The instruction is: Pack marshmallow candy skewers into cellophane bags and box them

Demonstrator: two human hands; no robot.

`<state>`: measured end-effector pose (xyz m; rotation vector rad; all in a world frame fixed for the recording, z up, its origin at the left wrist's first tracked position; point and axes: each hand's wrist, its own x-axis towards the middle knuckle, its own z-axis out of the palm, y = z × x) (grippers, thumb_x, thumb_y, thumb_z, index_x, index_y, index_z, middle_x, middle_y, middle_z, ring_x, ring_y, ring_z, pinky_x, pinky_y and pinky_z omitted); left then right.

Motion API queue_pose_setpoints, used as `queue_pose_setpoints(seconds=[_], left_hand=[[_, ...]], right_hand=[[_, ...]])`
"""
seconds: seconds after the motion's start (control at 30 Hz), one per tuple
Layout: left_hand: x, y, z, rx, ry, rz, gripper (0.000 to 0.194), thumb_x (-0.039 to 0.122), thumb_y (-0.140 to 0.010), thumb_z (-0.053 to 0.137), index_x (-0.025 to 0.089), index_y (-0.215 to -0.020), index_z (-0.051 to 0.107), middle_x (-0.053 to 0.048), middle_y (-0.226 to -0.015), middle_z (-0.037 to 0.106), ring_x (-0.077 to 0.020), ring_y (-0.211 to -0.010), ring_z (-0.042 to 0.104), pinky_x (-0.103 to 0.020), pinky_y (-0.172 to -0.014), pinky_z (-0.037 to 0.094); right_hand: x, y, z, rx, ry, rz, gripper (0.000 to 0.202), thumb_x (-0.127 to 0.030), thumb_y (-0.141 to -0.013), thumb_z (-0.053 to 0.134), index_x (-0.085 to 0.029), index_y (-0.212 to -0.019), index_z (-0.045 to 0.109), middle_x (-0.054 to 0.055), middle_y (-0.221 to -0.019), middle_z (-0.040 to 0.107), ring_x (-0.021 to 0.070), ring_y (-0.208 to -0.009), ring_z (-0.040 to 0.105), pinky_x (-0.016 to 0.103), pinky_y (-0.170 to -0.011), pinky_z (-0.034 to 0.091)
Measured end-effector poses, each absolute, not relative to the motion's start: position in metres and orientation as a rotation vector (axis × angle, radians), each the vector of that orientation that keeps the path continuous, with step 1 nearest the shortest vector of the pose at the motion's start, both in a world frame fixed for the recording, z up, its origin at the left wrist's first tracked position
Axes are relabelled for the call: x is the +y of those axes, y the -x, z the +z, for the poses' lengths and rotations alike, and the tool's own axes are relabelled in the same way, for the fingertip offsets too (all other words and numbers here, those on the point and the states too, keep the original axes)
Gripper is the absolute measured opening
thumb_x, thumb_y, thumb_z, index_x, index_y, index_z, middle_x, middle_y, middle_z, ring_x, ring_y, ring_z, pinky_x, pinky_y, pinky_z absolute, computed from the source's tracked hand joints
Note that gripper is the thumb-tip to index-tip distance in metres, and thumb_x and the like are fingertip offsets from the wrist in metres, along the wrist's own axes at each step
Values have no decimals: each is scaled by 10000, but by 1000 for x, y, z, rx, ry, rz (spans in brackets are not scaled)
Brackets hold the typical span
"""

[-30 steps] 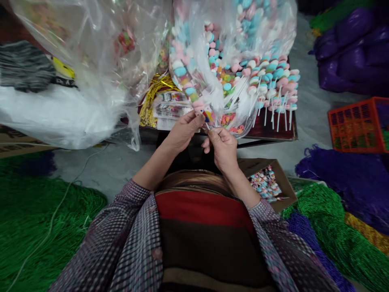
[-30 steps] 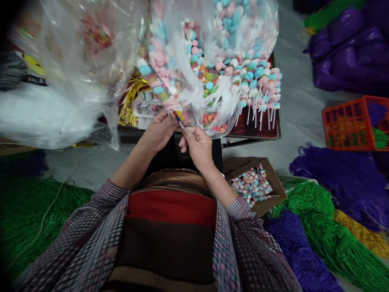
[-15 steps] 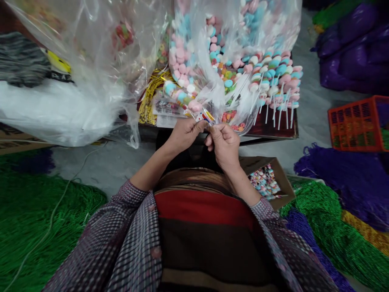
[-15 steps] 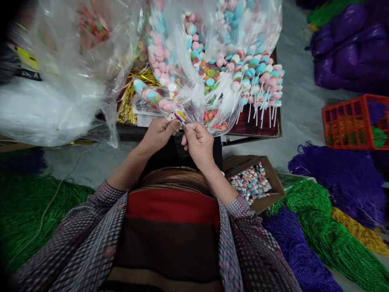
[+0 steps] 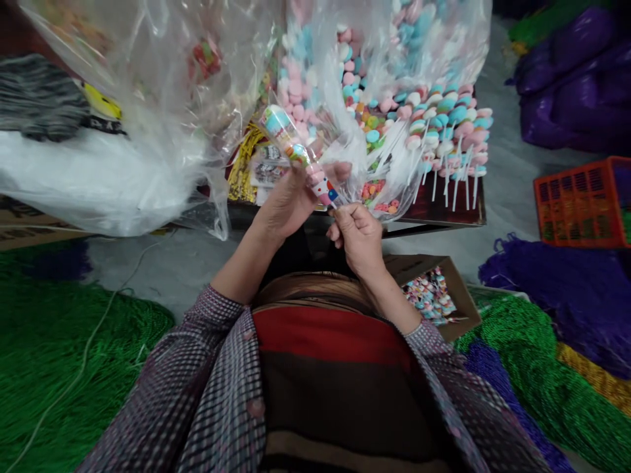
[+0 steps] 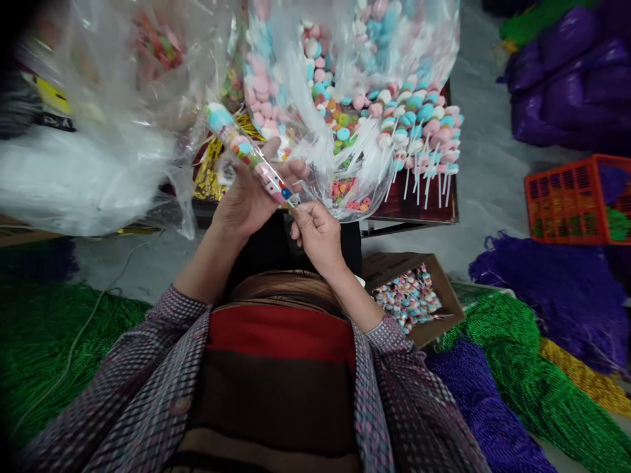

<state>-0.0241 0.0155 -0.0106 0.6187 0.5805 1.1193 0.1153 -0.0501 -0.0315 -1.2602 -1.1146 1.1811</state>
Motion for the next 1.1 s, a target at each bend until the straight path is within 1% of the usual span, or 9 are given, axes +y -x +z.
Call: queue_pose_setpoints(seconds=[0.2,0.43,0.53,0.63,0.73,0.83,0.93,1.0,1.1], left_hand=[[3,7,1,650,-549,1061,472,303,-957,672,240,-1415,575,88,-539,483,-142,-719,714,-284,-817,604],[-4,2,-2,702,-525,947,257,419,-929,689,196,-1057,691,89,-508,438,-107,-427,506,-187,-359,438],[-1,5,-7,685,-534,961,248,426,-941,672,188,-871,667,86,-494,420,-100,-422,504,-198,-386,471],[0,11,-9,641,-558,987,314,394,-941,686,183,-715,631,76,-440,379,-108,-495,576,-221,-553,569],[-10,10,-8,464,-611,752,354,417,-920,705,189,-668,607,86,-407,341,-102,-444,536,-288,-666,619],[-27,2,-7,184,-592,387,436,558,-805,782,200,-677,567,105,-414,319,-103,-385,458,-322,-570,601],[-35,-4,-8,71,-608,263,542,673,-706,808,209,-689,528,119,-427,313,-97,-378,418,-315,-518,560],[-31,-4,-10,206,-741,368,525,682,-763,754,213,-736,519,119,-456,329,-91,-394,404,-305,-530,544],[-18,2,-13,692,-1092,685,362,533,-882,695,216,-839,524,87,-545,424,-100,-482,457,-262,-564,479]], right_hand=[[-51,-114,-27,-1112,1249,1205,490,-692,-851,664,-226,-764,543,-102,-513,542,43,-387,424,178,-404,339],[-49,-104,-44,-1024,1225,1277,457,-668,-867,664,-230,-798,557,-102,-520,557,53,-378,463,185,-385,344],[-45,-118,-34,-1138,1252,1386,477,-660,-824,718,-211,-741,579,-70,-544,624,55,-387,506,193,-411,373],[-37,-147,-11,-1339,1288,1418,422,-597,-791,789,-198,-719,673,-29,-588,680,78,-462,577,212,-481,455],[-26,-170,10,-1307,1247,1236,406,-633,-798,767,-260,-955,732,1,-808,763,131,-662,690,292,-662,587],[-20,-168,18,-1251,1021,1423,677,-759,-657,788,-312,-1153,676,53,-1062,783,243,-940,760,444,-849,638],[-20,-150,13,-1238,822,1578,576,-721,-702,772,-315,-1099,674,31,-861,753,285,-965,768,538,-931,628],[-20,-136,6,-1221,850,1423,392,-620,-790,762,-309,-1007,662,9,-752,708,280,-970,769,544,-956,621],[-16,-124,-7,-1144,1013,1006,286,-522,-839,771,-302,-946,625,6,-824,724,259,-1025,761,500,-956,627]])
